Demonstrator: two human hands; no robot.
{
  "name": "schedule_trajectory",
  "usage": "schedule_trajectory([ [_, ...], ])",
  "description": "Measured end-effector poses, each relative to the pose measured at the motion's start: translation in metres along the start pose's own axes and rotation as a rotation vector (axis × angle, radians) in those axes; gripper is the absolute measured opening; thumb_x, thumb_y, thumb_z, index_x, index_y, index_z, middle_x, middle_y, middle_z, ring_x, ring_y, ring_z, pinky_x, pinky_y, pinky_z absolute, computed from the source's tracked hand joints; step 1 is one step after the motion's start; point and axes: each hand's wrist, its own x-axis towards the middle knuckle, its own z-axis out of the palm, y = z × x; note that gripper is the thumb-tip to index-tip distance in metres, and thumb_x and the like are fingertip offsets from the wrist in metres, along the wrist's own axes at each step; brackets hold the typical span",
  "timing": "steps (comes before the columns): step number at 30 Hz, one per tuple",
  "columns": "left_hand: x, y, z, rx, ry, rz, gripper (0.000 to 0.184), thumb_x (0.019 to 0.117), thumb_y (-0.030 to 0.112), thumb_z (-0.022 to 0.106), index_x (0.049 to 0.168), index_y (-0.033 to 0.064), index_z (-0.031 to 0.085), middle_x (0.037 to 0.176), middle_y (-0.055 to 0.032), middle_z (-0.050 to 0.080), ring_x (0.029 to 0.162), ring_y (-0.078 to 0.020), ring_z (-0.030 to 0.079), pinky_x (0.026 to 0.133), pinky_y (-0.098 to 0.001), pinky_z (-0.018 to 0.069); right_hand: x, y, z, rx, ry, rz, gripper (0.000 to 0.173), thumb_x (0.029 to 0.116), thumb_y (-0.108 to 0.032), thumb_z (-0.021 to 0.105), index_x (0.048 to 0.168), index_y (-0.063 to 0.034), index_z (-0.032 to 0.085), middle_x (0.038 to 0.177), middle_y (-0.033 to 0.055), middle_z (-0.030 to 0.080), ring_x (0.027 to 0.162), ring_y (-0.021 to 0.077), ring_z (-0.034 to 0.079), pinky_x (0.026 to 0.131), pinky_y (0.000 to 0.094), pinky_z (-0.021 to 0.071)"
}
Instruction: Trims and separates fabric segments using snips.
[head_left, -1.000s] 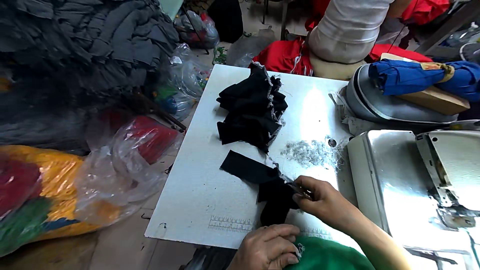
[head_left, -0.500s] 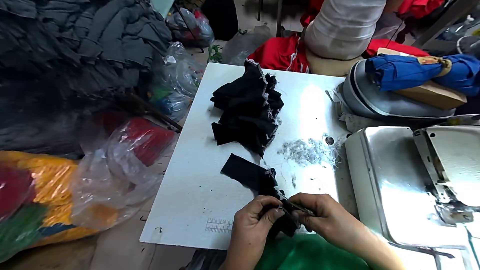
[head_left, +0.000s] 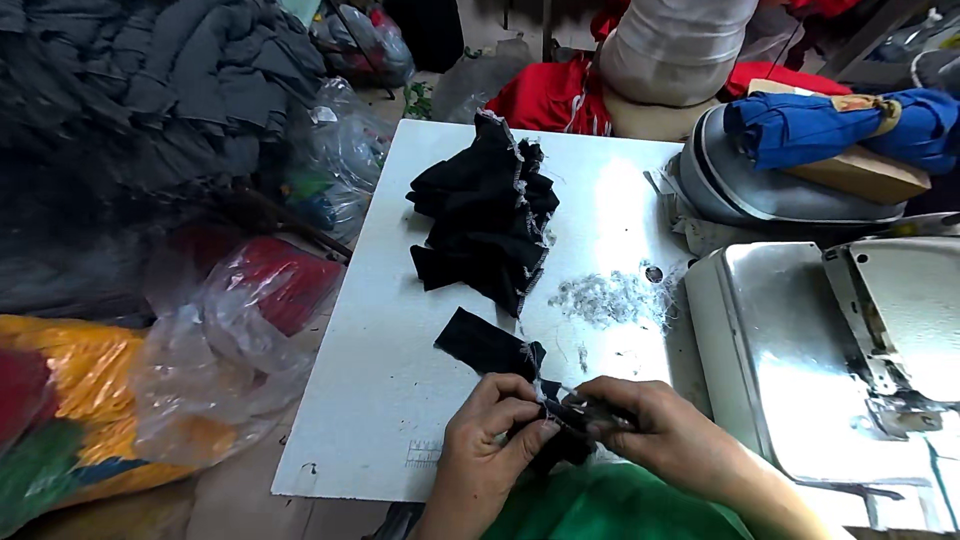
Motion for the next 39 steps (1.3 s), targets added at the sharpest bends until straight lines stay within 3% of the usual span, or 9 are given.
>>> schedule_trajectory([
  [2, 0.002, 0.000, -0.003, -0.056, -0.004, -0.031, 0.019, 0.0947, 0.036, 0.068, 0.092, 0.0190, 0.077, 0.108, 0.0102, 0.071, 0.106, 0.0036, 0.064, 0.091, -0.0154, 0.0538, -0.002, 0.003, -0.005, 0.012, 0.041, 0.028, 0.029, 0.0989, -0.012, 0.056, 0.124, -0.0029, 0.067, 0.092, 0.0056, 0.068, 0.075, 0.0039, 0.059, 0.070, 0.0201, 0.0497],
  [5, 0.005, 0.002, -0.002, -0.109, 0.021, -0.098, 0.018, 0.0946, 0.033, 0.068, 0.093, 0.0193, 0.078, 0.098, 0.0132, 0.074, 0.095, 0.0052, 0.067, 0.086, -0.0153, 0.0560, -0.007, 0.006, -0.007, 0.070, 0.191, 0.065, 0.026, 0.0998, -0.012, 0.055, 0.120, -0.0026, 0.068, 0.092, 0.0017, 0.067, 0.077, 0.0008, 0.061, 0.072, 0.0187, 0.0524],
  [10, 0.009, 0.000, 0.003, -0.061, 0.175, -0.104, 0.013, 0.0905, 0.033, 0.072, 0.088, 0.0226, 0.079, 0.101, 0.0161, 0.070, 0.100, 0.0068, 0.064, 0.088, -0.0129, 0.0536, -0.013, 0.011, -0.003, 0.115, 0.551, 0.113, 0.025, 0.0968, -0.017, 0.056, 0.116, -0.0090, 0.069, 0.086, -0.0061, 0.065, 0.067, -0.0030, 0.060, 0.061, 0.0150, 0.0525],
  [12, 0.010, 0.001, 0.002, -0.071, 0.193, -0.120, 0.015, 0.0912, 0.035, 0.071, 0.090, 0.0225, 0.079, 0.095, 0.0165, 0.073, 0.094, 0.0058, 0.066, 0.086, -0.0141, 0.0549, -0.021, 0.012, -0.003, 0.158, 0.492, 0.042, 0.036, 0.1038, -0.037, 0.052, 0.120, -0.0088, 0.067, 0.085, -0.0091, 0.064, 0.065, -0.0062, 0.057, 0.058, 0.0123, 0.0493],
  [15, 0.011, -0.001, 0.002, -0.134, 0.196, -0.120, 0.014, 0.0906, 0.038, 0.071, 0.091, 0.0270, 0.080, 0.097, 0.0165, 0.074, 0.096, 0.0042, 0.068, 0.088, -0.0156, 0.0553, -0.030, 0.008, 0.002, 0.325, 0.163, 0.010, 0.073, 0.1006, -0.068, 0.032, 0.127, -0.0066, 0.063, 0.082, -0.0108, 0.060, 0.062, -0.0075, 0.049, 0.054, 0.0124, 0.0425],
  [20, 0.012, 0.002, 0.005, -0.210, 0.217, -0.134, 0.012, 0.0885, 0.038, 0.074, 0.093, 0.0293, 0.081, 0.100, 0.0164, 0.075, 0.098, 0.0032, 0.068, 0.088, -0.0162, 0.0557, -0.026, 0.008, 0.016, 0.393, -0.054, 0.156, 0.056, 0.1092, -0.050, 0.030, 0.127, -0.0069, 0.061, 0.074, -0.0088, 0.054, 0.058, -0.0031, 0.047, 0.053, 0.0154, 0.0407],
  [30, 0.010, 0.001, 0.005, -0.274, 0.183, -0.168, 0.013, 0.0874, 0.040, 0.074, 0.094, 0.0322, 0.081, 0.099, 0.0149, 0.077, 0.099, 0.0021, 0.070, 0.088, -0.0170, 0.0567, -0.016, 0.008, 0.019, 0.549, 0.015, 0.287, 0.042, 0.1073, -0.045, 0.038, 0.120, -0.0132, 0.062, 0.068, -0.0135, 0.050, 0.053, -0.0045, 0.044, 0.048, 0.0130, 0.0364],
  [34, 0.008, -0.004, 0.005, -0.239, 0.102, -0.151, 0.016, 0.0905, 0.041, 0.071, 0.097, 0.0308, 0.081, 0.101, 0.0142, 0.077, 0.100, 0.0019, 0.070, 0.090, -0.0176, 0.0558, -0.010, 0.008, 0.020, 0.599, 0.142, 0.228, 0.029, 0.1080, -0.034, 0.042, 0.106, -0.0153, 0.064, 0.064, -0.0160, 0.049, 0.051, -0.0071, 0.041, 0.048, 0.0116, 0.0348],
  [39, 0.006, -0.009, 0.002, -0.182, 0.086, -0.114, 0.015, 0.0932, 0.040, 0.068, 0.096, 0.0301, 0.078, 0.098, 0.0178, 0.074, 0.096, 0.0051, 0.067, 0.088, -0.0155, 0.0550, -0.006, 0.009, 0.016, 0.648, 0.278, 0.276, 0.032, 0.1099, -0.029, 0.036, 0.107, -0.0128, 0.062, 0.062, -0.0157, 0.048, 0.048, -0.0076, 0.039, 0.046, 0.0102, 0.0331],
])
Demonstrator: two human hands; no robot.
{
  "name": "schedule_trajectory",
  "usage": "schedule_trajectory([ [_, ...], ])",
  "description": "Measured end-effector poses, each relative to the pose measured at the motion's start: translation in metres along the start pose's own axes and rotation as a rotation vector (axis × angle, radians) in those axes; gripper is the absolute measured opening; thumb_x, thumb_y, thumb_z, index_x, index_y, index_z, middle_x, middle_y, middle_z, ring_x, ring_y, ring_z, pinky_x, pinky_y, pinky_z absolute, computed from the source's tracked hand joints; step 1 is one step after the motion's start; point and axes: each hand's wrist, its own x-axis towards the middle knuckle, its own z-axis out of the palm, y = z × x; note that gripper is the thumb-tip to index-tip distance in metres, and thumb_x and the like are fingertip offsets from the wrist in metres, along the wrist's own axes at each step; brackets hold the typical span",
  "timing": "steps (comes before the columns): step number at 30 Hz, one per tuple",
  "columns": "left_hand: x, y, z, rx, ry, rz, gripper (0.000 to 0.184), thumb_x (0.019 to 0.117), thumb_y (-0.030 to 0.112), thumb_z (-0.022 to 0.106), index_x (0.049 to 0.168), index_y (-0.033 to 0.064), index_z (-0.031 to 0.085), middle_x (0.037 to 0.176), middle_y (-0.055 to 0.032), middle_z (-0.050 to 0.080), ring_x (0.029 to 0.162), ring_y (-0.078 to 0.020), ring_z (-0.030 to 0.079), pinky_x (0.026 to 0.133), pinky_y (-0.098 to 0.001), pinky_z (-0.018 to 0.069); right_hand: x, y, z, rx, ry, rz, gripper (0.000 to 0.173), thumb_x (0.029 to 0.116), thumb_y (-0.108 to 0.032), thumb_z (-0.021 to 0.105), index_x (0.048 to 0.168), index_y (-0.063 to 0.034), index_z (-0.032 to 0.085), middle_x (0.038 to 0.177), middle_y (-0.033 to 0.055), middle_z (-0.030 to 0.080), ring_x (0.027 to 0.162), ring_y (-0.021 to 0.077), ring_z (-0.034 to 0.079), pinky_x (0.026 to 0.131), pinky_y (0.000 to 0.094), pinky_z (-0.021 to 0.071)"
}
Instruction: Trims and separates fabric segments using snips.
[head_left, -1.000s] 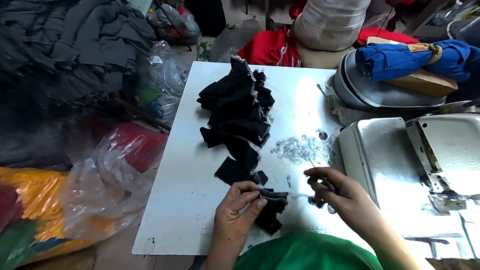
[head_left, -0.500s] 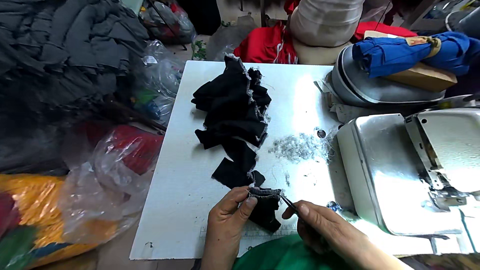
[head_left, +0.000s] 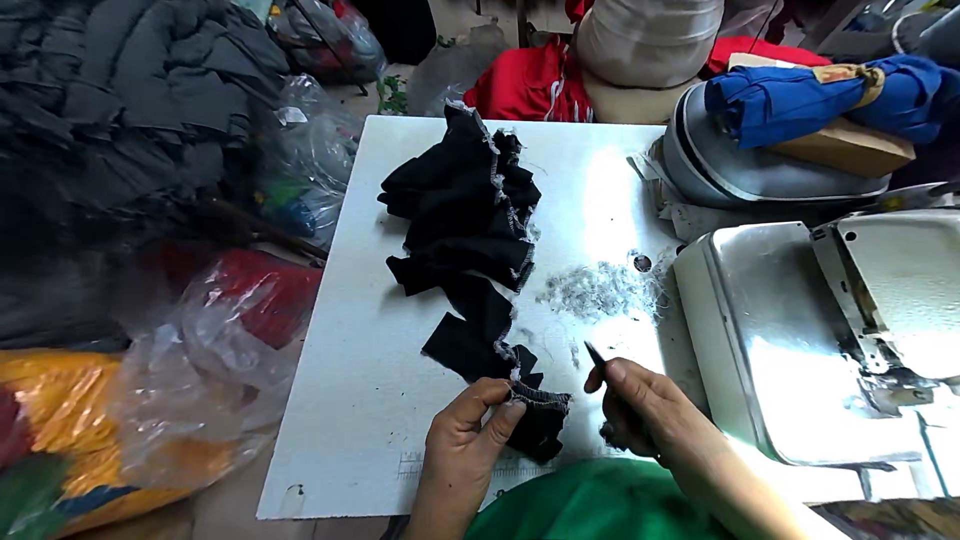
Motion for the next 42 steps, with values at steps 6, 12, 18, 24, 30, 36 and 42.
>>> schedule_trajectory([
  [6, -0.004, -0.007, -0.009, 0.082, -0.146, 0.155, 0.018, 0.0990, 0.043, 0.061, 0.101, 0.0308, 0.074, 0.117, 0.0185, 0.062, 0.110, 0.0066, 0.059, 0.093, -0.0127, 0.0513, -0.003, 0.000, -0.008, -0.307, -0.123, -0.139, 0.048, 0.1076, -0.047, 0.038, 0.118, -0.0102, 0.068, 0.071, -0.0155, 0.052, 0.057, -0.0084, 0.043, 0.052, 0.0116, 0.0360],
  [12, -0.009, -0.009, -0.012, 0.009, -0.261, 0.219, 0.021, 0.1006, 0.043, 0.059, 0.102, 0.0272, 0.073, 0.140, 0.0131, 0.059, 0.131, -0.0040, 0.054, 0.108, -0.0238, 0.0486, 0.001, 0.000, -0.015, -0.473, -0.359, -0.140, 0.051, 0.1066, -0.049, 0.042, 0.111, -0.0049, 0.069, 0.068, -0.0091, 0.053, 0.057, -0.0056, 0.045, 0.054, 0.0144, 0.0380],
  [18, -0.004, -0.007, -0.016, 0.016, -0.390, 0.306, 0.026, 0.1030, 0.042, 0.056, 0.102, 0.0207, 0.070, 0.147, 0.0089, 0.056, 0.137, -0.0081, 0.051, 0.113, -0.0290, 0.0462, 0.007, 0.004, -0.019, -0.479, -0.522, -0.091, 0.052, 0.1067, -0.047, 0.042, 0.110, -0.0021, 0.068, 0.070, -0.0066, 0.054, 0.060, -0.0034, 0.048, 0.057, 0.0164, 0.0406],
  [24, -0.001, -0.007, -0.017, 0.065, -0.472, 0.333, 0.034, 0.1041, 0.042, 0.054, 0.092, 0.0122, 0.065, 0.143, 0.0025, 0.060, 0.138, -0.0094, 0.051, 0.115, -0.0314, 0.0443, 0.010, 0.004, -0.017, -0.436, -0.552, -0.099, 0.047, 0.1055, -0.045, 0.047, 0.109, -0.0026, 0.069, 0.076, -0.0053, 0.060, 0.065, -0.0042, 0.052, 0.061, 0.0164, 0.0445],
  [30, -0.001, -0.010, -0.014, 0.057, -0.561, 0.365, 0.037, 0.1041, 0.039, 0.054, 0.091, 0.0063, 0.065, 0.143, -0.0035, 0.059, 0.138, -0.0091, 0.050, 0.118, -0.0310, 0.0418, 0.012, 0.008, -0.013, -0.451, -0.497, -0.203, 0.041, 0.1058, -0.036, 0.051, 0.095, -0.0021, 0.070, 0.069, -0.0056, 0.055, 0.059, -0.0053, 0.046, 0.055, 0.0148, 0.0374],
  [36, -0.004, -0.012, -0.012, 0.120, -0.606, 0.364, 0.039, 0.1051, 0.036, 0.053, 0.089, 0.0030, 0.064, 0.137, -0.0116, 0.061, 0.134, -0.0084, 0.053, 0.111, -0.0234, 0.0455, 0.007, 0.002, -0.010, -0.389, -0.106, -0.181, 0.036, 0.1030, -0.041, 0.052, 0.098, -0.0088, 0.069, 0.067, -0.0149, 0.048, 0.058, -0.0089, 0.042, 0.056, 0.0128, 0.0368],
  [42, -0.009, -0.011, -0.006, 0.159, -0.624, 0.396, 0.038, 0.1050, 0.033, 0.054, 0.089, 0.0011, 0.064, 0.131, -0.0162, 0.063, 0.130, -0.0094, 0.055, 0.110, -0.0208, 0.0437, 0.030, -0.018, 0.006, -0.782, 0.028, -0.062, 0.042, 0.0907, -0.049, 0.072, 0.098, -0.0073, 0.070, 0.073, 0.0005, 0.060, 0.066, 0.0101, 0.055, 0.063, 0.0316, 0.0464],
])
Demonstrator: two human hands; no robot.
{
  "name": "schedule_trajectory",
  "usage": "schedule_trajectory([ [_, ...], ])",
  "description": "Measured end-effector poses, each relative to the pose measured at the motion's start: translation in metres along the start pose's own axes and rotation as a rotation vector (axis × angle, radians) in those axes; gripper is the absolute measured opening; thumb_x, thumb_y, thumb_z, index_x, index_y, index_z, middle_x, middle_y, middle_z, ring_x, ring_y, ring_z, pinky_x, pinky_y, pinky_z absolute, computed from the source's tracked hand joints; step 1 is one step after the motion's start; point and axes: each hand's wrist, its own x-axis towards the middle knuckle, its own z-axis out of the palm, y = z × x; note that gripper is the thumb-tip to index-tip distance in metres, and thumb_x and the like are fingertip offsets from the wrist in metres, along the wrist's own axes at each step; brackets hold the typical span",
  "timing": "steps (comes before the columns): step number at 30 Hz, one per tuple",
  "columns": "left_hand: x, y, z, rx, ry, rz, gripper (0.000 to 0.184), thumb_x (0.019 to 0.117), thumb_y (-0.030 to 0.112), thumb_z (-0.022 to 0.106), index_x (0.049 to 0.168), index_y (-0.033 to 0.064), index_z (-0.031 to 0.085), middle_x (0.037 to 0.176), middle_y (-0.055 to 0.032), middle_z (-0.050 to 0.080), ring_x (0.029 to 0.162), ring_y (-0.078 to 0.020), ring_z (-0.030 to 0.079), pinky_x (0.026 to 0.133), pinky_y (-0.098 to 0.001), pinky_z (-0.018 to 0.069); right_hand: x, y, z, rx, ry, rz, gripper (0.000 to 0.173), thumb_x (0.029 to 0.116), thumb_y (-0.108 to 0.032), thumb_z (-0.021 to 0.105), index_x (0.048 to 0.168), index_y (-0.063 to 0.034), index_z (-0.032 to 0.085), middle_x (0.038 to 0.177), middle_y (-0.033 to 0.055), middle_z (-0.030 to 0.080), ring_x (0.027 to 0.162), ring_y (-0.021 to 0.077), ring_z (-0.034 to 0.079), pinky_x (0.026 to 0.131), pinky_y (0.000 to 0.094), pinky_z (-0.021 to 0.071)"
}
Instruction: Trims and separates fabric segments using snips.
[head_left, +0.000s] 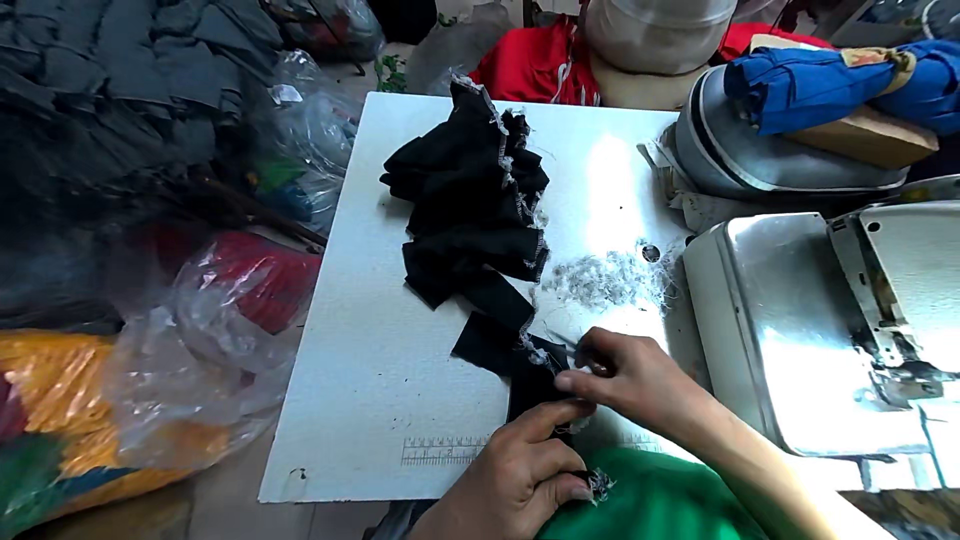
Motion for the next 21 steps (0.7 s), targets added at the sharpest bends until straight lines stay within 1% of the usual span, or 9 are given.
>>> schedule_trajectory([
  [2, 0.000, 0.001, 0.002, 0.019, -0.014, -0.003, 0.037, 0.1046, 0.032, 0.055, 0.088, 0.0003, 0.066, 0.129, -0.0184, 0.064, 0.129, -0.0110, 0.056, 0.110, -0.0208, 0.0432, 0.012, -0.007, -0.001, -0.143, -0.190, 0.055, 0.042, 0.0953, -0.046, 0.069, 0.105, -0.0054, 0.071, 0.084, 0.0086, 0.066, 0.078, 0.0201, 0.063, 0.073, 0.0425, 0.0503],
  [4, -0.001, 0.001, 0.003, 0.025, -0.032, -0.007, 0.036, 0.1042, 0.030, 0.056, 0.087, -0.0003, 0.065, 0.130, -0.0203, 0.063, 0.130, -0.0126, 0.057, 0.110, -0.0209, 0.0429, 0.020, -0.009, -0.002, -0.214, -0.302, 0.086, 0.032, 0.1003, -0.033, 0.064, 0.107, -0.0036, 0.071, 0.088, 0.0121, 0.067, 0.082, 0.0231, 0.063, 0.076, 0.0445, 0.0495],
  [6, -0.003, 0.001, 0.003, 0.005, -0.031, -0.012, 0.036, 0.1047, 0.030, 0.055, 0.088, -0.0002, 0.063, 0.132, -0.0195, 0.062, 0.129, -0.0121, 0.057, 0.108, -0.0213, 0.0449, 0.020, -0.007, -0.004, -0.194, -0.299, 0.079, 0.023, 0.1017, -0.024, 0.060, 0.107, -0.0042, 0.071, 0.084, 0.0095, 0.066, 0.076, 0.0184, 0.060, 0.072, 0.0392, 0.0481],
  [8, -0.005, 0.000, 0.001, -0.030, 0.009, -0.028, 0.035, 0.1052, 0.031, 0.054, 0.092, 0.0003, 0.063, 0.130, -0.0166, 0.064, 0.124, -0.0102, 0.062, 0.104, -0.0218, 0.0501, 0.016, 0.001, -0.006, -0.029, -0.197, 0.007, 0.018, 0.1008, -0.020, 0.060, 0.102, -0.0062, 0.071, 0.076, 0.0014, 0.060, 0.066, 0.0076, 0.053, 0.064, 0.0281, 0.0440],
  [11, -0.007, 0.003, -0.004, -0.153, 0.148, -0.097, 0.029, 0.1040, 0.034, 0.054, 0.100, 0.0079, 0.066, 0.110, -0.0017, 0.071, 0.107, -0.0014, 0.066, 0.094, -0.0170, 0.0534, 0.011, 0.011, -0.008, 0.311, -0.129, -0.035, 0.009, 0.0995, -0.014, 0.060, 0.097, -0.0094, 0.067, 0.069, -0.0068, 0.054, 0.060, -0.0021, 0.047, 0.057, 0.0160, 0.0388],
  [13, -0.005, 0.006, -0.006, -0.248, 0.245, -0.146, 0.026, 0.1029, 0.036, 0.055, 0.102, 0.0141, 0.068, 0.100, 0.0087, 0.070, 0.098, 0.0062, 0.064, 0.087, -0.0116, 0.0519, 0.009, 0.013, -0.007, 0.450, -0.116, 0.019, 0.007, 0.0994, -0.008, 0.058, 0.098, -0.0086, 0.065, 0.069, -0.0070, 0.057, 0.058, -0.0032, 0.049, 0.056, 0.0136, 0.0407],
  [15, -0.001, 0.007, -0.006, -0.253, 0.328, -0.215, 0.023, 0.1018, 0.036, 0.057, 0.102, 0.0185, 0.072, 0.097, 0.0140, 0.070, 0.094, 0.0094, 0.063, 0.084, -0.0097, 0.0513, 0.007, 0.014, -0.005, 0.512, -0.110, 0.093, 0.008, 0.1007, -0.006, 0.057, 0.100, -0.0063, 0.065, 0.070, -0.0054, 0.059, 0.058, -0.0025, 0.051, 0.054, 0.0137, 0.0408],
  [19, 0.010, 0.006, 0.000, -0.181, 0.414, -0.318, 0.021, 0.0988, 0.034, 0.063, 0.099, 0.0183, 0.077, 0.094, 0.0128, 0.071, 0.091, 0.0079, 0.064, 0.082, -0.0107, 0.0534, 0.000, 0.017, 0.001, 0.644, -0.200, 0.139, 0.009, 0.1013, -0.008, 0.054, 0.101, -0.0095, 0.063, 0.071, -0.0081, 0.062, 0.057, -0.0054, 0.052, 0.051, 0.0109, 0.0398],
  [21, 0.013, 0.003, 0.003, -0.164, 0.412, -0.318, 0.020, 0.0987, 0.035, 0.063, 0.098, 0.0195, 0.075, 0.100, 0.0122, 0.070, 0.097, 0.0059, 0.064, 0.085, -0.0124, 0.0538, -0.001, 0.018, 0.003, 0.620, -0.202, 0.136, 0.010, 0.1013, -0.008, 0.055, 0.104, -0.0076, 0.065, 0.073, -0.0081, 0.060, 0.058, -0.0051, 0.050, 0.053, 0.0117, 0.0398],
])
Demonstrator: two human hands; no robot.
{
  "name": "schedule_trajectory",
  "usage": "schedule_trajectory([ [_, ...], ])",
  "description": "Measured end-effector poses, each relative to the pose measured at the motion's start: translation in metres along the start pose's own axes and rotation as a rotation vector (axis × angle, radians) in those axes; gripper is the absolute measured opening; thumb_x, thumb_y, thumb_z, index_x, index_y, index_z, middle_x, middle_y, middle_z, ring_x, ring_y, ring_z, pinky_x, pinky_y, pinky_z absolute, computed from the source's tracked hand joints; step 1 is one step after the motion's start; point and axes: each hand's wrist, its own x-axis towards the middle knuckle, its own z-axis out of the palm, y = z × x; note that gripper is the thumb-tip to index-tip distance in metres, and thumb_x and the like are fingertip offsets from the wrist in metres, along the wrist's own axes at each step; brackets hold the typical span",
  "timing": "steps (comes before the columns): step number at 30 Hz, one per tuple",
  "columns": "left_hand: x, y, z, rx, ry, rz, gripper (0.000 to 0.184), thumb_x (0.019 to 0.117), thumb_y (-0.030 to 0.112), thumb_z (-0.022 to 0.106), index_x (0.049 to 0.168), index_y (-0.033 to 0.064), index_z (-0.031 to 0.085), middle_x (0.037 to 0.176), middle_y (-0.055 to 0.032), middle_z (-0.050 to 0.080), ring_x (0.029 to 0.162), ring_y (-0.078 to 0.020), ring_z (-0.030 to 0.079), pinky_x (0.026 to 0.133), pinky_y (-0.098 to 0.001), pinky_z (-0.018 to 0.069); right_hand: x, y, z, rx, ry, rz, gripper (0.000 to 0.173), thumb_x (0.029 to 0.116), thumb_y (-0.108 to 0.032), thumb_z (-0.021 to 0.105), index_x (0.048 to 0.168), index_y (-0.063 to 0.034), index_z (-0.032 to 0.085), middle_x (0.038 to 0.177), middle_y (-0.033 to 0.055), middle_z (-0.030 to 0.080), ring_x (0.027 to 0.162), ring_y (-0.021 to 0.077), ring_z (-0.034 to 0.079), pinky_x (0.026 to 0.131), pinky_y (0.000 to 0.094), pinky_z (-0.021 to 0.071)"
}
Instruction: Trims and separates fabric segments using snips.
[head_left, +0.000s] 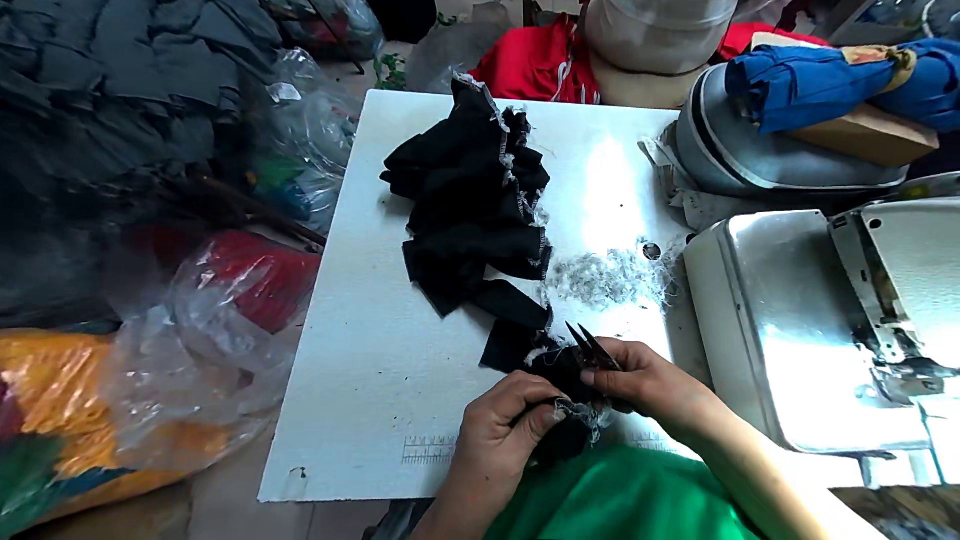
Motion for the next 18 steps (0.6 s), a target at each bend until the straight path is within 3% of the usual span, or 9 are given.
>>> schedule_trajectory([
  [3, 0.001, -0.003, 0.003, 0.024, 0.033, -0.035, 0.020, 0.0976, 0.033, 0.065, 0.095, 0.0168, 0.076, 0.119, 0.0060, 0.068, 0.111, -0.0001, 0.064, 0.093, -0.0174, 0.0548, 0.000, 0.003, 0.000, -0.073, 0.017, -0.029, 0.011, 0.0998, -0.009, 0.058, 0.104, -0.0071, 0.068, 0.076, -0.0083, 0.060, 0.061, -0.0047, 0.050, 0.057, 0.0136, 0.0417],
  [6, 0.004, -0.007, 0.003, 0.063, 0.072, -0.071, 0.022, 0.0976, 0.034, 0.065, 0.093, 0.0152, 0.076, 0.125, 0.0032, 0.068, 0.118, -0.0025, 0.062, 0.098, -0.0190, 0.0524, -0.002, 0.003, 0.000, -0.203, 0.010, -0.067, 0.016, 0.1001, -0.012, 0.059, 0.112, -0.0069, 0.069, 0.081, -0.0076, 0.063, 0.067, -0.0049, 0.054, 0.063, 0.0146, 0.0457],
  [12, 0.008, -0.008, 0.004, 0.009, 0.077, -0.114, 0.016, 0.0964, 0.028, 0.067, 0.101, 0.0152, 0.076, 0.109, 0.0063, 0.073, 0.107, -0.0012, 0.066, 0.094, -0.0192, 0.0544, -0.008, 0.000, 0.004, -0.364, -0.043, -0.141, 0.031, 0.0997, -0.010, 0.056, 0.128, -0.0061, 0.067, 0.098, 0.0008, 0.067, 0.075, -0.0017, 0.056, 0.071, 0.0173, 0.0481],
  [15, 0.010, -0.011, 0.003, 0.034, 0.083, -0.093, 0.015, 0.0939, 0.030, 0.070, 0.103, 0.0191, 0.072, 0.103, 0.0106, 0.071, 0.100, 0.0013, 0.066, 0.090, -0.0173, 0.0546, -0.010, -0.002, 0.005, -0.379, -0.081, -0.171, 0.032, 0.0994, -0.008, 0.054, 0.130, -0.0033, 0.065, 0.101, 0.0035, 0.067, 0.076, -0.0004, 0.056, 0.071, 0.0176, 0.0480],
  [18, 0.010, -0.009, 0.003, 0.126, 0.097, -0.111, 0.023, 0.0934, 0.036, 0.070, 0.105, 0.0160, 0.070, 0.100, 0.0107, 0.070, 0.096, 0.0039, 0.065, 0.087, -0.0152, 0.0537, -0.012, -0.003, 0.006, -0.388, -0.083, -0.195, 0.034, 0.0994, -0.006, 0.052, 0.131, -0.0034, 0.064, 0.103, 0.0049, 0.066, 0.077, 0.0009, 0.056, 0.071, 0.0183, 0.0479],
])
